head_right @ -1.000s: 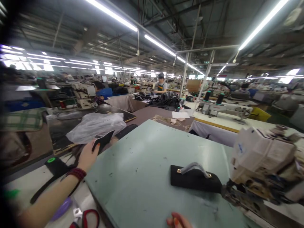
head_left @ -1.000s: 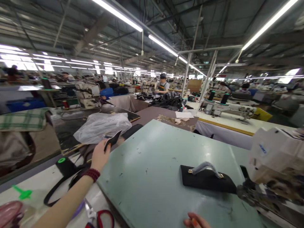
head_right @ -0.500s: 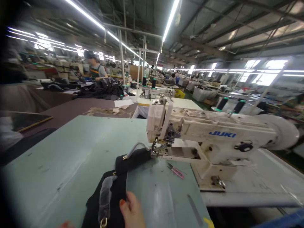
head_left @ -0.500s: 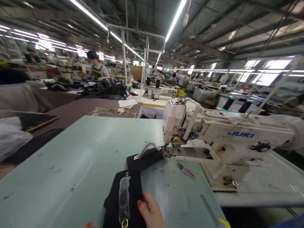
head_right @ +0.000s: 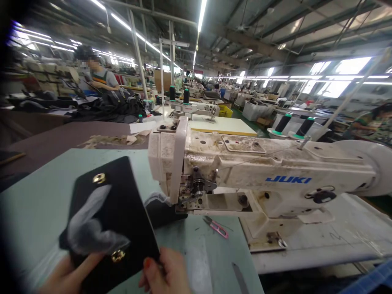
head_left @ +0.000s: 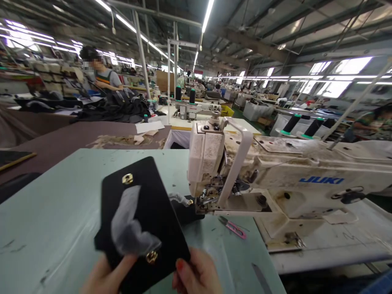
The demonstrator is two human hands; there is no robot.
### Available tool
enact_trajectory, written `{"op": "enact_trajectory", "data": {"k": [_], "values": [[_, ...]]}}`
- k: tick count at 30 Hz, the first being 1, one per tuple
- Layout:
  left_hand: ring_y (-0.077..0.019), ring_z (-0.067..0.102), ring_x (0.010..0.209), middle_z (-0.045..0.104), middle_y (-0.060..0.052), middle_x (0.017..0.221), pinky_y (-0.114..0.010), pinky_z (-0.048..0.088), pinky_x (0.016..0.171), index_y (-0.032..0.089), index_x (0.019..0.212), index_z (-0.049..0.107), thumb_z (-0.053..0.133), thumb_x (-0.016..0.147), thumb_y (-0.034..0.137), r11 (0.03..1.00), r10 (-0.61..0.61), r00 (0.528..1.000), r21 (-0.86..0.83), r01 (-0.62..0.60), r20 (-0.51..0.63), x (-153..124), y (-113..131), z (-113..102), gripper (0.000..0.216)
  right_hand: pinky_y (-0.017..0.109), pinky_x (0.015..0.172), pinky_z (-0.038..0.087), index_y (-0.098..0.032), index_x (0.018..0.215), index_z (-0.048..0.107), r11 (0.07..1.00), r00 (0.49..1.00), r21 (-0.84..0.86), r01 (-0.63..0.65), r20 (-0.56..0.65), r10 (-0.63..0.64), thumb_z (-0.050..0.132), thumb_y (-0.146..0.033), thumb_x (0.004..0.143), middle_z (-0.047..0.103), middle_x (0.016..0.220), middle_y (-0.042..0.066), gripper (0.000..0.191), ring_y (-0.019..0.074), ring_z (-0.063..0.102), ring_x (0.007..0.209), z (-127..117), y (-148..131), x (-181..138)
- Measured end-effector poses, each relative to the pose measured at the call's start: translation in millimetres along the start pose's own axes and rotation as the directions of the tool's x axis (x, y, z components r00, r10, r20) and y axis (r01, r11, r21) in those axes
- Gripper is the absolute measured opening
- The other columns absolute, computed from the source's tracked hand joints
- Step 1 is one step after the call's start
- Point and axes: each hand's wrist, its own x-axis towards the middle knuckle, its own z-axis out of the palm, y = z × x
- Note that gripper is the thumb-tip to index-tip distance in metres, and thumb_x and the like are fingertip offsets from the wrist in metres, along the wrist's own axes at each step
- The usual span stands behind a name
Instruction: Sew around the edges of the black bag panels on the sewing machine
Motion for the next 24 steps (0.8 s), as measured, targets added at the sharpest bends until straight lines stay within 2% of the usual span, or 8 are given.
{"op": "enact_trajectory", "data": {"k": [2, 3, 5, 7, 10, 13, 17, 24], "values": [[-0.0366, 0.066, 0.103, 0.075, -0.006, 0.102, -0.046, 0.059, 0.083, 0.022, 0.123, 0.064, 0.069, 0.075, 0.057, 0.962, -0.115, 0.978, -0.226, 0.154, 0.173, 27, 28, 18, 0.059, 0.014, 0.044, 0.030, -0.012, 0.074, 0.053, 1.000, 1.000, 0.004, 0.004, -0.015, -0.004, 0.042, -0.080, 0.080, 0.053, 0.059, 0.004, 0.069, 0.0037, 0.041, 0.046, -11, -8, 16], [-0.0343, 0.068, 0.101, 0.075, -0.007, 0.103, -0.042, 0.059, 0.084, 0.018, 0.124, 0.062, 0.071, 0.075, 0.055, 0.926, -0.128, 0.958, -0.315, 0.208, 0.257, 39, 40, 27, 0.062, 0.014, 0.044, 0.031, -0.012, 0.074, 0.052, 1.000, 1.000, 0.009, -0.001, -0.031, 0.001, 0.041, -0.081, 0.080, 0.053, 0.060, 0.004, 0.071, 0.0037, 0.041, 0.046, -16, -12, 23], [-0.0306, 0.071, 0.093, 0.075, -0.009, 0.100, -0.036, 0.059, 0.079, 0.013, 0.124, 0.060, 0.075, 0.074, 0.050, 0.857, -0.136, 0.916, -0.418, 0.300, 0.379, 59, 57, 42, 0.063, 0.014, 0.044, 0.031, -0.011, 0.075, 0.052, 1.000, 0.997, 0.019, -0.016, -0.071, 0.018, 0.041, -0.082, 0.079, 0.054, 0.061, 0.004, 0.072, 0.0040, 0.043, 0.047, -23, -19, 35], [-0.0284, 0.072, 0.086, 0.076, -0.009, 0.096, -0.033, 0.059, 0.073, 0.012, 0.122, 0.059, 0.077, 0.074, 0.045, 0.812, -0.134, 0.887, -0.464, 0.354, 0.443, 74, 65, 51, 0.061, 0.014, 0.043, 0.031, -0.011, 0.077, 0.053, 0.999, 0.994, 0.034, -0.033, -0.104, 0.036, 0.043, -0.083, 0.077, 0.053, 0.061, 0.004, 0.073, 0.0041, 0.043, 0.048, -27, -22, 42], [-0.0277, 0.072, 0.087, 0.076, -0.009, 0.099, -0.033, 0.059, 0.075, 0.014, 0.118, 0.061, 0.079, 0.073, 0.041, 0.784, -0.141, 0.864, -0.478, 0.396, 0.484, 89, 68, 55, 0.055, 0.014, 0.043, 0.030, -0.010, 0.080, 0.053, 0.997, 0.986, 0.072, -0.038, -0.158, 0.049, 0.046, -0.083, 0.074, 0.051, 0.060, 0.002, 0.073, 0.0037, 0.042, 0.047, -28, -21, 48], [-0.0286, 0.072, 0.088, 0.075, -0.009, 0.102, -0.036, 0.060, 0.077, 0.015, 0.117, 0.063, 0.082, 0.069, 0.038, 0.801, -0.153, 0.849, -0.440, 0.406, 0.506, 99, 75, 53, 0.056, 0.014, 0.043, 0.031, -0.010, 0.081, 0.053, 0.994, 0.981, 0.101, -0.040, -0.185, 0.058, 0.048, -0.083, 0.073, 0.052, 0.061, 0.002, 0.073, 0.0035, 0.042, 0.047, -26, -21, 51], [-0.0289, 0.073, 0.083, 0.076, -0.010, 0.099, -0.036, 0.061, 0.072, 0.014, 0.120, 0.061, 0.083, 0.068, 0.037, 0.820, -0.175, 0.829, -0.387, 0.422, 0.532, 106, 83, 53, 0.061, 0.014, 0.044, 0.031, -0.010, 0.080, 0.054, 0.993, 0.976, 0.112, -0.026, -0.211, 0.049, 0.048, -0.080, 0.076, 0.053, 0.061, 0.002, 0.070, 0.0033, 0.042, 0.048, -21, -23, 53], [-0.0268, 0.072, 0.075, 0.076, -0.006, 0.087, -0.034, 0.060, 0.068, 0.017, 0.114, 0.063, 0.081, 0.071, 0.038, 0.794, -0.224, 0.819, -0.388, 0.467, 0.528, 109, 72, 52, 0.052, 0.013, 0.045, 0.031, -0.010, 0.080, 0.055, 0.989, 0.966, 0.150, -0.012, -0.254, 0.051, 0.051, -0.077, 0.076, 0.053, 0.060, 0.002, 0.067, 0.0034, 0.043, 0.048, -16, -18, 53]]}}
